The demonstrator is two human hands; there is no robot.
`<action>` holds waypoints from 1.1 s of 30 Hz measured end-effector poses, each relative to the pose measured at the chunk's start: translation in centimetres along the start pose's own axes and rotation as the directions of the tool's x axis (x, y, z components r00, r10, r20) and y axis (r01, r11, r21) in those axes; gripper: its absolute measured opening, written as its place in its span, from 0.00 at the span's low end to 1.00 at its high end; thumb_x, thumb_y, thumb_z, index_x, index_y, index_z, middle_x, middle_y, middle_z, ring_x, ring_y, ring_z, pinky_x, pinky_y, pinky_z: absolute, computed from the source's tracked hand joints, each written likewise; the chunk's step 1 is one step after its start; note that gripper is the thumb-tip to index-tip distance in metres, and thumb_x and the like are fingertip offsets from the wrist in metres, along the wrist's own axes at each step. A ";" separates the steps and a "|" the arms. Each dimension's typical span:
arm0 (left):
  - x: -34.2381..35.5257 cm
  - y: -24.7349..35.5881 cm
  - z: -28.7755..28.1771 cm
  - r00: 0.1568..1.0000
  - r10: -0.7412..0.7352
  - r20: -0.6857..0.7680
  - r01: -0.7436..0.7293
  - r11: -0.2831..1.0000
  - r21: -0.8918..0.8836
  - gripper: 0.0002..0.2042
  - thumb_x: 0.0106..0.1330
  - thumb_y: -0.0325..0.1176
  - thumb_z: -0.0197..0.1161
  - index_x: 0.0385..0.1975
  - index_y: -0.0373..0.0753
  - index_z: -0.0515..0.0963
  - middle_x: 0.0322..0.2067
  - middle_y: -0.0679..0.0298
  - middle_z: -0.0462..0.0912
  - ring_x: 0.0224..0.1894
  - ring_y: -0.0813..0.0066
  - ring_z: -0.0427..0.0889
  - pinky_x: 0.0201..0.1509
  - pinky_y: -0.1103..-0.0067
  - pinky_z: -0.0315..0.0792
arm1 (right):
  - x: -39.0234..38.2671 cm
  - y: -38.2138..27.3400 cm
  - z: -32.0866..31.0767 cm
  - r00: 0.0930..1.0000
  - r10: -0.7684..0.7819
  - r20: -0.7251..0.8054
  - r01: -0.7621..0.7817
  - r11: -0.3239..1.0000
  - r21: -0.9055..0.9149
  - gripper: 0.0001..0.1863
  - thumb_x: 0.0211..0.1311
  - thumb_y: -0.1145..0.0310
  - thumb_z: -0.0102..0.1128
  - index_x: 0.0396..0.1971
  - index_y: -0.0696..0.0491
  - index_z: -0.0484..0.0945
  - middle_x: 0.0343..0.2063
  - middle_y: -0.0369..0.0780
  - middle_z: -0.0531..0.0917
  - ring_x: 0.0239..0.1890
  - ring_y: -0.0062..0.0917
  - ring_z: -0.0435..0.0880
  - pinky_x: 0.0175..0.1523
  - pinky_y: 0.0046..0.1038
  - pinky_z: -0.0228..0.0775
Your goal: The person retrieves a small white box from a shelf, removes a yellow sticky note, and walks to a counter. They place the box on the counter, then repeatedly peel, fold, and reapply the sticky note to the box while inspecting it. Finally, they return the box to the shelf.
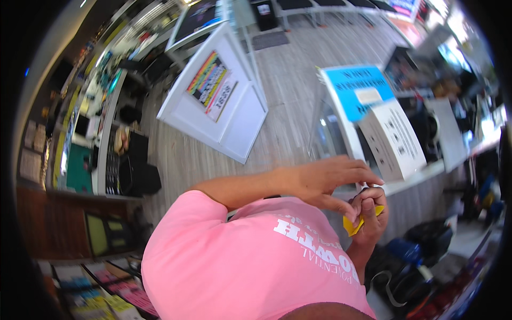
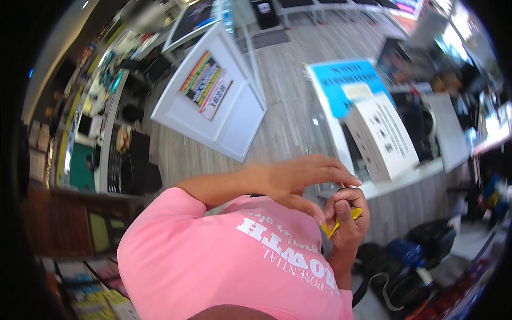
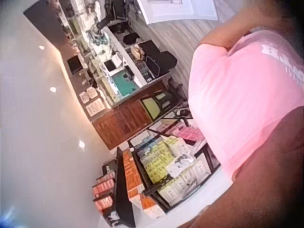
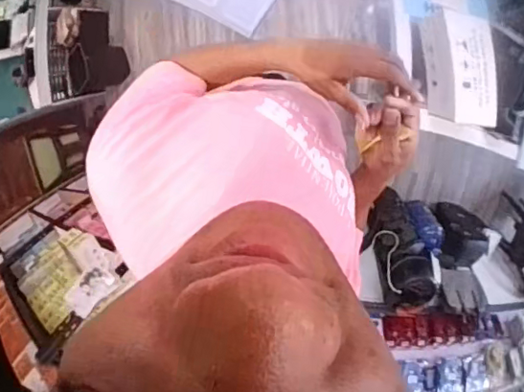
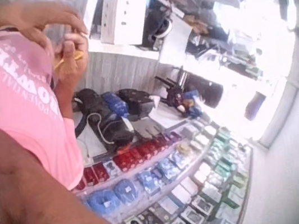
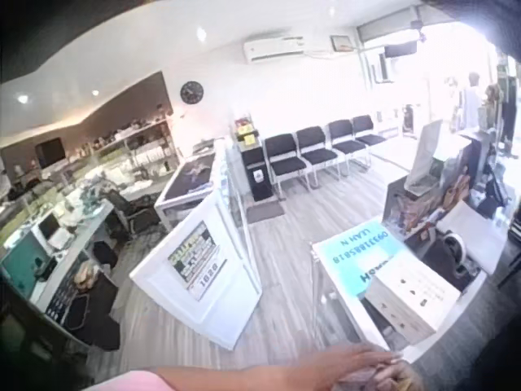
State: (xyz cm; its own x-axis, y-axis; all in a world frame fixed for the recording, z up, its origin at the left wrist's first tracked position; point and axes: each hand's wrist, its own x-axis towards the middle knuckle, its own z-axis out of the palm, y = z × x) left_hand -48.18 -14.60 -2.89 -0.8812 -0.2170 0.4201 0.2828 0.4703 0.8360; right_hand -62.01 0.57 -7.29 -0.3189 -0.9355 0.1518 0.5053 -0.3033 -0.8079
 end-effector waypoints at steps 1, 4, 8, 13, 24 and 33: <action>-2.6 -0.1 -0.4 0.997 -0.049 -0.063 0.048 0.999 -0.022 0.32 0.62 0.60 0.69 0.56 0.37 0.80 0.49 0.57 0.82 0.53 0.54 0.79 0.57 0.65 0.70 | 1.5 0.7 2.0 0.998 0.039 0.058 -0.043 0.997 0.068 0.12 0.77 0.66 0.57 0.44 0.60 0.74 0.23 0.38 0.76 0.17 0.15 0.66 0.25 0.18 0.61; -9.9 -1.2 -2.5 0.959 -0.274 -0.077 0.273 0.962 -0.028 0.31 0.66 0.61 0.65 0.50 0.35 0.80 0.40 0.55 0.83 0.46 0.54 0.82 0.49 0.65 0.72 | 5.3 5.0 7.9 0.978 0.133 0.159 -0.150 0.983 0.105 0.13 0.77 0.64 0.56 0.45 0.61 0.74 0.24 0.36 0.72 0.20 0.14 0.65 0.26 0.19 0.59; -19.9 0.9 -7.1 0.795 -0.575 -0.192 0.538 0.816 -0.214 0.27 0.70 0.58 0.62 0.41 0.33 0.79 0.30 0.53 0.81 0.36 0.56 0.80 0.40 0.64 0.71 | 9.4 12.7 20.0 0.918 0.161 0.363 -0.224 0.965 0.140 0.18 0.80 0.57 0.51 0.33 0.57 0.71 0.24 0.33 0.64 0.25 0.17 0.62 0.30 0.20 0.60; -35.2 4.0 -15.4 0.582 -0.350 -0.734 0.491 0.871 -0.026 0.13 0.76 0.39 0.56 0.37 0.34 0.78 0.29 0.56 0.81 0.34 0.55 0.79 0.40 0.66 0.71 | 10.3 24.9 36.5 0.836 0.237 0.495 -0.348 0.927 0.143 0.26 0.81 0.48 0.44 0.24 0.51 0.61 0.24 0.35 0.62 0.27 0.23 0.62 0.37 0.28 0.65; -59.2 14.4 -29.9 0.102 0.051 -0.994 0.937 0.332 0.113 0.14 0.74 0.39 0.60 0.27 0.38 0.77 0.18 0.61 0.77 0.24 0.59 0.75 0.47 0.65 0.65 | 5.0 46.4 62.1 0.397 0.625 0.672 -0.548 0.749 -0.373 0.23 0.82 0.48 0.40 0.40 0.53 0.76 0.30 0.29 0.72 0.30 0.12 0.65 0.36 0.18 0.58; -76.3 9.2 -38.5 -0.295 0.058 -0.954 0.955 0.009 -0.295 0.12 0.61 0.37 0.72 0.21 0.41 0.77 0.19 0.67 0.77 0.27 0.64 0.75 0.46 0.66 0.62 | 6.0 62.9 73.1 0.110 0.748 0.655 -0.599 0.576 -0.557 0.20 0.79 0.62 0.49 0.56 0.64 0.76 0.40 0.37 0.81 0.45 0.20 0.77 0.57 0.25 0.69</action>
State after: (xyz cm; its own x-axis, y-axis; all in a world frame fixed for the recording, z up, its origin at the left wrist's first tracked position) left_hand 36.25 -26.70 -13.66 0.6378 -0.7244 0.2616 -0.7275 -0.4552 0.5133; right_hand 26.51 -37.41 -15.57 0.8680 -0.4479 -0.2144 0.0353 0.4865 -0.8730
